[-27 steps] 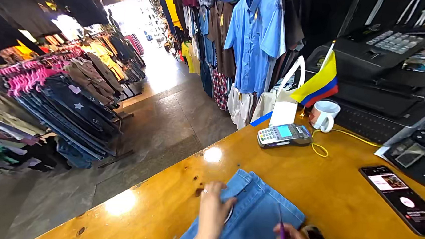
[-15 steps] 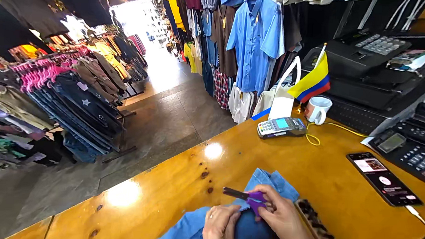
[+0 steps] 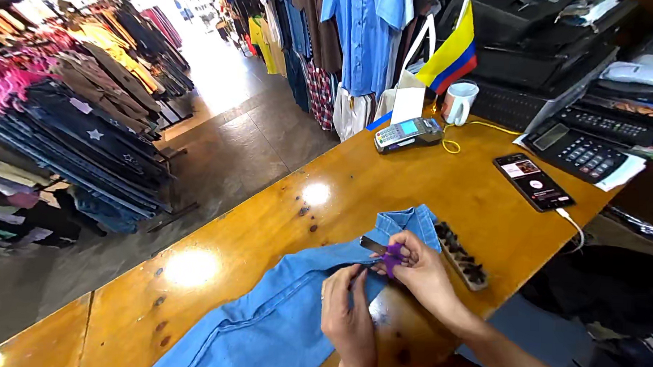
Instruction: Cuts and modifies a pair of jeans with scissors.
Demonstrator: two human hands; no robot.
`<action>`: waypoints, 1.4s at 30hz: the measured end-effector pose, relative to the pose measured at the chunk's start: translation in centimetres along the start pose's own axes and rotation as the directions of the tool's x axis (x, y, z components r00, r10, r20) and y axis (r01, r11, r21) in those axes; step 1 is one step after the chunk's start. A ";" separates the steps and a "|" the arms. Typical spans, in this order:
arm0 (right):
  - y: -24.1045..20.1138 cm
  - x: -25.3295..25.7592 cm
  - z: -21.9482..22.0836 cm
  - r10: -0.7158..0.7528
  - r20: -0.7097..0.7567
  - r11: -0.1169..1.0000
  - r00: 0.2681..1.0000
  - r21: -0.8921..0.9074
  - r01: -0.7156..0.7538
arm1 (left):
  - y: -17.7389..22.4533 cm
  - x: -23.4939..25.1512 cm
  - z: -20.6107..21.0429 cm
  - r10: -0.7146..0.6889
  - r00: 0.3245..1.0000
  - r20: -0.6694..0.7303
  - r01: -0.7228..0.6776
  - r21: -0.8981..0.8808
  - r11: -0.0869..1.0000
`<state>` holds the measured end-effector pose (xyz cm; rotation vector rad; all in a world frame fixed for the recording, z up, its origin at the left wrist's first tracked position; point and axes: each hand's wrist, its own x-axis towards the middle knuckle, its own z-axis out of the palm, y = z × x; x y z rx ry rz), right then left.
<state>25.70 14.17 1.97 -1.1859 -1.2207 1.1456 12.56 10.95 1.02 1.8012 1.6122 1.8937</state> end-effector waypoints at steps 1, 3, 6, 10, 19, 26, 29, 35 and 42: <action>0.0 -0.2 0.0 -0.007 -0.009 1.000 1.000 0.015 0.007 | 0.1 0.0 0.0 0.006 1.000 -0.003 -0.006 -0.004 1.000; -0.3 -0.5 -0.1 -0.001 -0.023 0.999 1.000 0.037 0.002 | 0.4 -0.2 0.3 0.003 1.000 0.015 -0.003 0.006 1.000; -0.4 -0.6 -0.1 -0.017 -0.044 0.999 0.999 0.026 0.018 | 0.7 -0.4 0.6 -0.021 0.999 0.043 0.020 0.039 0.999; -0.4 -0.7 -0.6 -0.068 -0.042 0.994 0.997 -0.087 0.064 | 1.3 0.0 0.4 -0.006 0.994 0.113 -0.008 0.122 0.992; 0.6 -0.3 -1.4 -0.170 0.061 0.973 0.984 -0.148 0.178 | 1.8 1.3 -0.1 -0.046 0.967 0.250 -0.012 0.226 0.974; 2.4 -0.1 -2.1 -0.601 0.216 0.694 0.770 -0.338 0.636 | 2.3 1.4 -0.8 -0.053 0.949 0.311 -0.031 0.261 0.965; 3.2 0.0 -2.1 -0.731 0.263 0.518 0.629 -0.385 0.764 | 2.4 1.3 -1.2 -0.065 0.939 0.337 -0.029 0.267 0.963; 3.6 -0.1 -2.1 -0.759 0.277 0.465 0.589 -0.402 0.789 | 2.2 1.2 -1.1 0.008 0.943 0.334 -0.133 0.354 0.926; 3.5 0.0 -2.0 -0.712 0.233 0.567 0.663 -0.366 0.738 | 1.1 1.2 -0.8 0.063 0.977 0.204 -0.124 0.300 0.946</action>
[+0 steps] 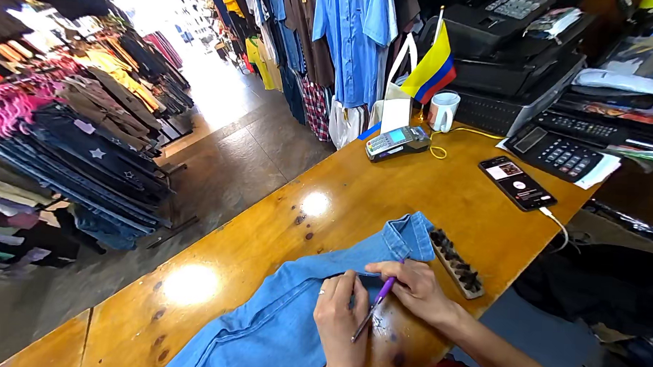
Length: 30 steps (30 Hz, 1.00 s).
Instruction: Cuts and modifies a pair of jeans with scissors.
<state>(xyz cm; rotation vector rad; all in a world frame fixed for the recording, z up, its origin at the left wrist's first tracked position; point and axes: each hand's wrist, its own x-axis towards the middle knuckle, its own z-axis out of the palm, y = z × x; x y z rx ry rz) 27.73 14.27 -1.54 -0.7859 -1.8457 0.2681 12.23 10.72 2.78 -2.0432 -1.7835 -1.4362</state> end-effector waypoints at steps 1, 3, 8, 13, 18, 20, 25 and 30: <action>0.1 -0.1 -0.1 0.019 -0.002 1.000 1.000 0.018 -0.019 | -0.2 0.1 -0.1 -0.005 1.000 -0.029 0.005 -0.006 1.000; 0.3 -0.2 -0.2 0.077 -0.009 0.995 0.997 0.065 -0.077 | -1.0 0.6 -0.5 -0.007 0.998 -0.063 0.005 -0.034 0.999; -0.8 0.9 -1.1 0.457 0.137 0.819 0.879 0.321 -0.476 | -3.7 1.2 -0.1 0.109 0.941 0.319 0.001 -0.324 0.946; -1.5 3.1 -2.3 0.701 0.180 0.622 0.691 0.321 -0.714 | -4.0 0.6 1.8 -0.108 0.941 0.320 0.227 -0.363 0.904; -2.4 3.0 -4.6 0.684 -0.009 0.685 0.729 0.349 -0.639 | -3.3 1.5 1.8 -0.279 0.906 0.319 0.408 -0.484 0.774; -3.6 3.6 -4.7 0.714 0.030 0.644 0.699 0.363 -0.673 | -3.3 1.6 2.1 -0.284 0.909 0.305 0.403 -0.469 0.786; -4.5 5.5 -2.2 0.811 0.154 0.537 0.564 0.186 -0.823 | -2.6 1.4 3.5 -0.083 0.995 0.053 0.095 -0.292 0.952; -3.3 6.6 -1.5 0.856 0.179 0.488 0.485 0.027 -0.872 | -1.8 1.0 4.3 0.053 0.997 -0.048 -0.057 -0.087 0.995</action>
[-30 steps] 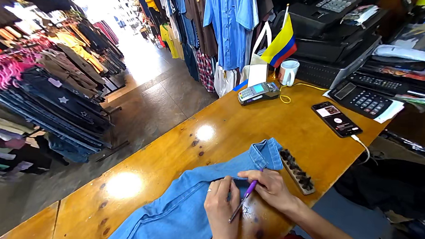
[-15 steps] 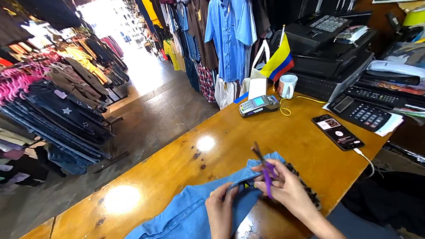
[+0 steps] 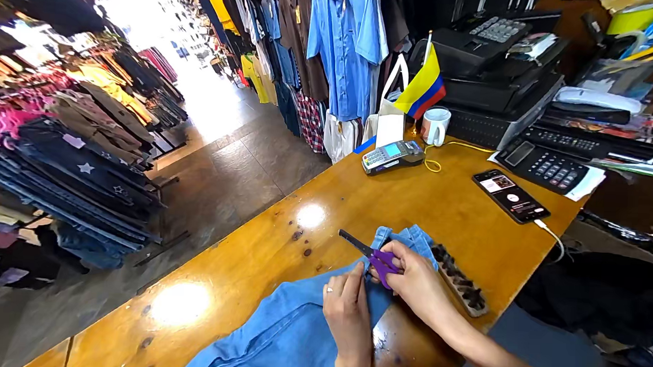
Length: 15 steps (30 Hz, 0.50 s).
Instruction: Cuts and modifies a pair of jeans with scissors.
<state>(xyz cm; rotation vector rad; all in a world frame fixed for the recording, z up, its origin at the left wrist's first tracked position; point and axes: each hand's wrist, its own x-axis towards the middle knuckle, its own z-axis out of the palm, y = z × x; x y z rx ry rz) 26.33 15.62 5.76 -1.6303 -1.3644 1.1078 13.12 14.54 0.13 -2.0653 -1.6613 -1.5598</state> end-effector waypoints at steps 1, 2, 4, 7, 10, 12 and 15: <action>-0.1 0.1 -0.1 0.014 0.013 1.000 1.000 0.007 -0.014 | 0.0 0.0 0.0 0.008 1.000 -0.005 -0.008 0.012 1.000; -0.3 0.1 -0.2 0.026 0.023 0.999 0.999 0.023 -0.026 | 0.0 0.0 0.1 0.012 1.000 -0.009 -0.012 0.020 1.000; -0.6 -0.1 -0.2 0.031 0.023 0.998 0.999 0.051 -0.032 | -0.1 0.0 0.2 0.013 1.000 -0.024 -0.012 0.026 1.000; -0.8 -0.4 -0.1 0.035 0.010 0.996 0.999 0.080 -0.036 | 0.0 0.0 0.2 0.005 0.999 -0.032 -0.004 0.028 1.000; -0.4 -0.2 0.1 0.036 0.002 0.995 0.999 0.094 -0.036 | 0.1 -0.1 0.3 0.025 0.999 -0.031 -0.024 0.036 0.999; -0.4 -0.2 0.1 0.039 0.000 0.994 0.999 0.106 -0.039 | 0.1 -0.1 0.4 0.040 0.999 -0.034 -0.038 0.043 0.998; -0.4 -0.1 0.0 0.043 0.003 0.994 0.999 0.096 -0.043 | 0.1 -0.1 0.5 0.061 0.997 -0.037 -0.058 0.061 0.996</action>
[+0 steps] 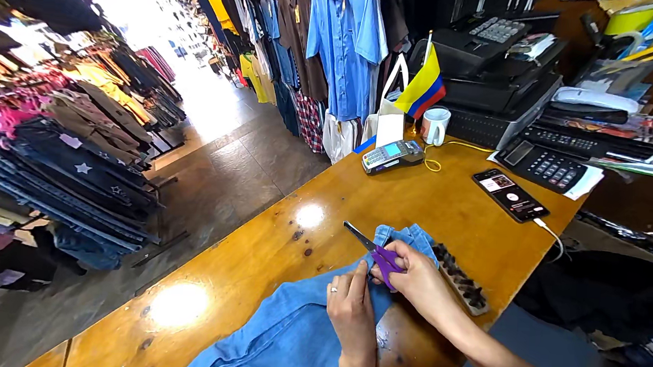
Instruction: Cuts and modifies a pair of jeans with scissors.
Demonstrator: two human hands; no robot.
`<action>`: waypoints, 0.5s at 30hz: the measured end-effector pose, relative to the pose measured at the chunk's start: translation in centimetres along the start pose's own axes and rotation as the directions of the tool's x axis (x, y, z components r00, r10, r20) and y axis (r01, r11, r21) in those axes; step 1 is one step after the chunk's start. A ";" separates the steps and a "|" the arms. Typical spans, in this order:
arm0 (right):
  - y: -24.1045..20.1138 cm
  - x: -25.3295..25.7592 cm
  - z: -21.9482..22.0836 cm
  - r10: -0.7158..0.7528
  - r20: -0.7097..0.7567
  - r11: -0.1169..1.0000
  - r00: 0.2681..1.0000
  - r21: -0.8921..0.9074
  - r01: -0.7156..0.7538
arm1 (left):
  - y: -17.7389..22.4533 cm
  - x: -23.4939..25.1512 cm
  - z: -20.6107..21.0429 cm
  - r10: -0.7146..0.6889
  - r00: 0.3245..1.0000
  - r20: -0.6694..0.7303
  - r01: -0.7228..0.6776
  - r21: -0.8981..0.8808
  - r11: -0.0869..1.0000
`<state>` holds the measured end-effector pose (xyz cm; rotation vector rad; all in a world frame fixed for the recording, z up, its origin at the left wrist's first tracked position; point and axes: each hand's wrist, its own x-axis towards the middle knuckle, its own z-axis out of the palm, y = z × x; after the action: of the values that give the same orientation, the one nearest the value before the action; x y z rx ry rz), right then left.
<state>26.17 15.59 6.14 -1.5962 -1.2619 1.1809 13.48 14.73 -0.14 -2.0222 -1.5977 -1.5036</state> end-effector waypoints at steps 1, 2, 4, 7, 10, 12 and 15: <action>0.0 0.0 0.0 0.002 0.001 1.000 1.000 -0.006 -0.002 | 0.0 0.0 0.0 0.007 1.000 0.001 -0.007 0.002 1.000; 0.0 0.1 0.1 0.002 -0.001 1.000 1.000 -0.011 -0.002 | -0.1 0.0 0.1 0.012 1.000 0.002 -0.012 0.002 1.000; 0.0 0.2 0.1 0.001 -0.006 1.000 1.000 -0.025 -0.001 | -0.2 -0.1 0.1 0.024 1.000 -0.001 -0.024 0.007 1.000; 0.0 0.3 0.2 0.005 -0.002 0.999 1.000 -0.032 -0.005 | -0.2 -0.2 0.1 0.030 1.000 0.005 -0.030 0.015 0.999; 0.0 0.4 0.2 0.010 -0.002 0.998 1.000 -0.054 -0.010 | -0.2 -0.2 0.1 0.035 0.999 0.012 -0.035 0.025 0.999; 0.1 0.4 0.2 0.001 -0.007 0.998 1.000 -0.063 -0.002 | -0.2 -0.2 0.1 0.035 0.999 0.022 -0.035 0.023 0.999; 0.4 0.3 0.3 -0.039 -0.028 0.997 0.999 -0.067 0.037 | -0.2 -0.1 0.0 0.024 0.999 0.037 -0.025 0.013 1.000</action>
<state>26.00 15.84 5.67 -1.6245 -1.3190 1.0985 13.39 14.72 -0.33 -2.0664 -1.5862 -1.4515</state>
